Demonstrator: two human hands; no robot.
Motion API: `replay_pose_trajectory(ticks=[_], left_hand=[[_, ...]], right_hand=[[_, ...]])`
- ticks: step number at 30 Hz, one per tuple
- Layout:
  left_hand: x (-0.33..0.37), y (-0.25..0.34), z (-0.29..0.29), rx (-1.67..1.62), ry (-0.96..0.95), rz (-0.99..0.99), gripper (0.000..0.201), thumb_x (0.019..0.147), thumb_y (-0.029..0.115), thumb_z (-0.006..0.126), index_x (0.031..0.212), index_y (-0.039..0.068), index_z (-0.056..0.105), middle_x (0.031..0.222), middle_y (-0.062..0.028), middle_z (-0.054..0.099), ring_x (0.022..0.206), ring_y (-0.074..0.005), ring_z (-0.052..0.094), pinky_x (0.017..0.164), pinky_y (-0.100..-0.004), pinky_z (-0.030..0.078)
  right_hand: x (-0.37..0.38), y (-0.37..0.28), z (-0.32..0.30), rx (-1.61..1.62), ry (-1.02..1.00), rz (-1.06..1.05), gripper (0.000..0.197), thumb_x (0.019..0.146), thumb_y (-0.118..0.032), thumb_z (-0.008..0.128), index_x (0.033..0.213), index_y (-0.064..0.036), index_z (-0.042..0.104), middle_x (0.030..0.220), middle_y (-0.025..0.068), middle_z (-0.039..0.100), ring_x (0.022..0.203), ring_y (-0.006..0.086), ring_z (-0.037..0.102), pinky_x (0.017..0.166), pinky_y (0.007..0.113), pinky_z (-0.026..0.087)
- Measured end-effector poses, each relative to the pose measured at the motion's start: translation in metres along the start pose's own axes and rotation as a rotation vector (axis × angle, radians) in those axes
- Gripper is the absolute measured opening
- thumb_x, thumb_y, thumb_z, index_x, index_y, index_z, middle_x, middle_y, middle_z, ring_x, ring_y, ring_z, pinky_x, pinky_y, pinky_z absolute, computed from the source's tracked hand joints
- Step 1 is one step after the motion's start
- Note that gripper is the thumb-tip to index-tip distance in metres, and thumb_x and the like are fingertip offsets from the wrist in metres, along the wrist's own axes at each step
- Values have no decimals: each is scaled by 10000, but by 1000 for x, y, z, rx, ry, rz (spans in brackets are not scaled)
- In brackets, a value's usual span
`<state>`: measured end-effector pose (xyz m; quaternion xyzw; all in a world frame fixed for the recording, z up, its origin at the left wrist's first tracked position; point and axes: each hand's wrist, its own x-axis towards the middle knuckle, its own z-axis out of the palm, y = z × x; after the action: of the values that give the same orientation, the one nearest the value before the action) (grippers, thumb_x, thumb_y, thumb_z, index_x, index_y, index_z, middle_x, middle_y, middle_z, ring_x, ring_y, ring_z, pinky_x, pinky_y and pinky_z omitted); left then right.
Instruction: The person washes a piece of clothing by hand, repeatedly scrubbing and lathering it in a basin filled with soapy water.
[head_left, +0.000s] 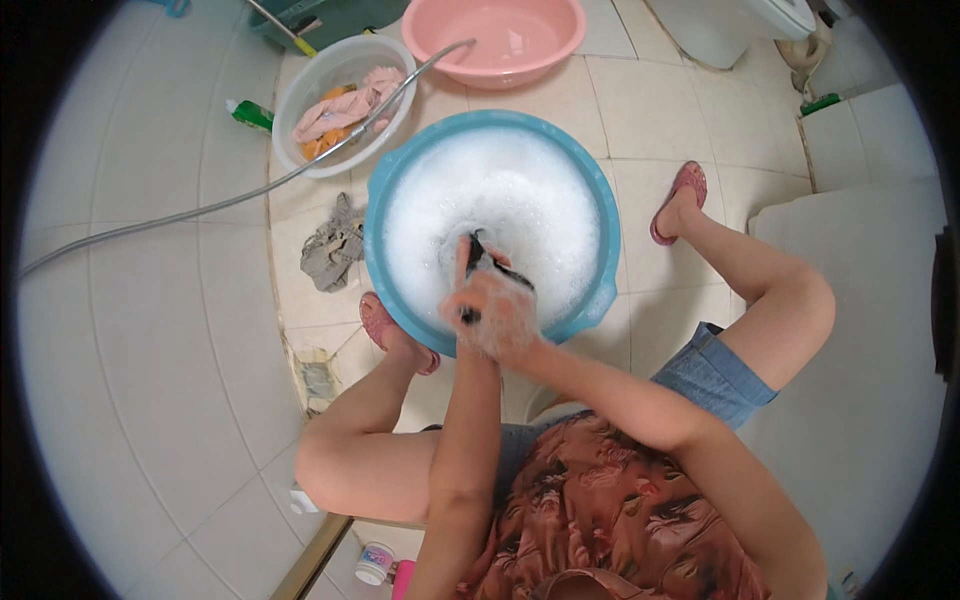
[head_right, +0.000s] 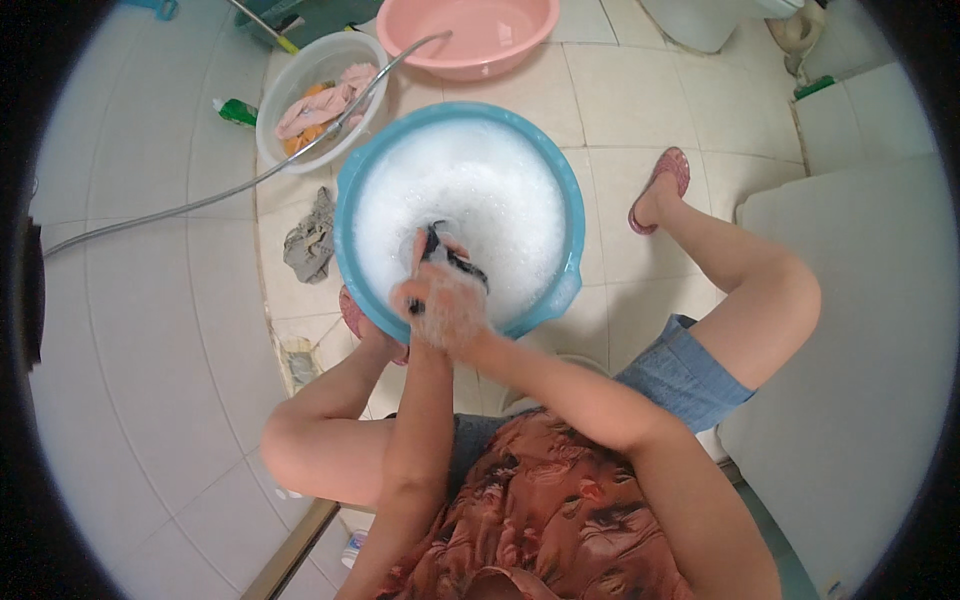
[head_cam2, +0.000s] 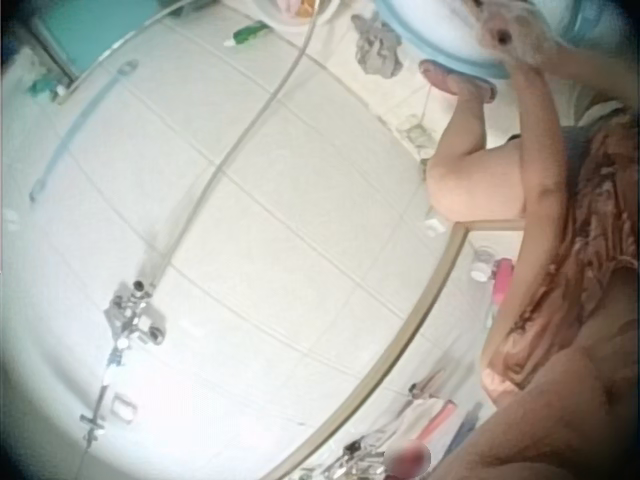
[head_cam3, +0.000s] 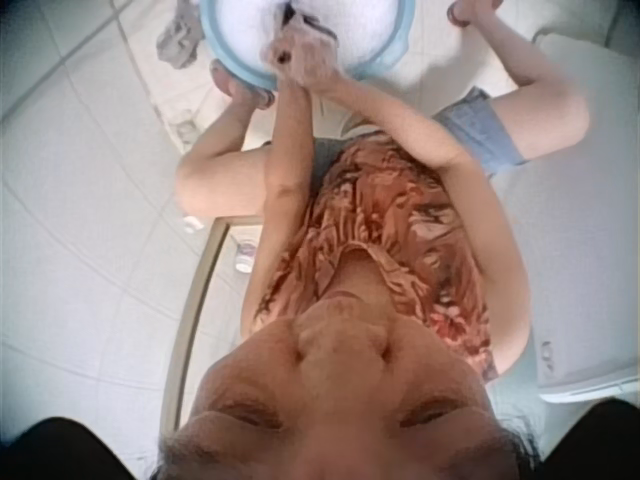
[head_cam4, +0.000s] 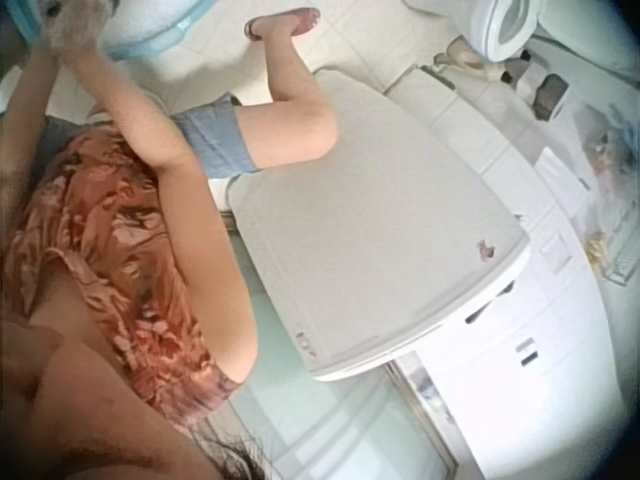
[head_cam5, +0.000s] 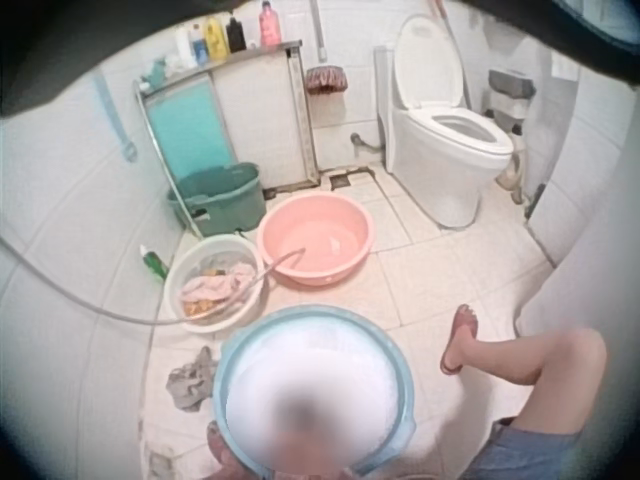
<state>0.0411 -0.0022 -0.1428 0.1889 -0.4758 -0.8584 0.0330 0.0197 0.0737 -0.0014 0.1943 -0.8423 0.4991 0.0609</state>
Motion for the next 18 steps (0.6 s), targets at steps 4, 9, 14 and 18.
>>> replay_pose_trajectory(ticks=[4, 9, 14, 18], left_hand=[[-13, 55, 94, -615, 243, -432, 366, 903, 267, 491, 1194, 46, 474, 1158, -84, 540, 1039, -197, 542, 845, -338, 475], [-20, 78, 103, -621, 134, -434, 464, 913, 396, 437, 1238, 65, 441, 1264, -103, 485, 1174, -232, 458, 952, -416, 397], [-20, 43, 90, -706, -177, -220, 556, 899, 520, 382, 1280, 115, 410, 1381, -145, 344, 1265, -325, 327, 1040, -493, 255], [-18, 41, 86, -785, -87, -291, 497, 928, 462, 358, 1239, 80, 428, 1326, -132, 404, 1218, -301, 389, 1007, -414, 333]], right_hand=[[55, 64, -31, 136, 51, 330, 134, 770, -223, 628, 798, -94, 647, 803, 100, 621, 732, 264, 602, 694, 335, 470], [71, 86, -47, 1135, 137, 1038, 281, 851, -213, 540, 1105, -103, 588, 996, 36, 597, 881, 164, 560, 781, 281, 460], [9, 43, -40, 516, -230, 460, 286, 824, -185, 549, 1098, -110, 579, 1062, 144, 570, 994, 294, 552, 891, 331, 411], [-21, 11, -58, 0, -140, -97, 301, 724, -203, 665, 997, -104, 584, 1004, 129, 553, 985, 317, 532, 871, 345, 412]])
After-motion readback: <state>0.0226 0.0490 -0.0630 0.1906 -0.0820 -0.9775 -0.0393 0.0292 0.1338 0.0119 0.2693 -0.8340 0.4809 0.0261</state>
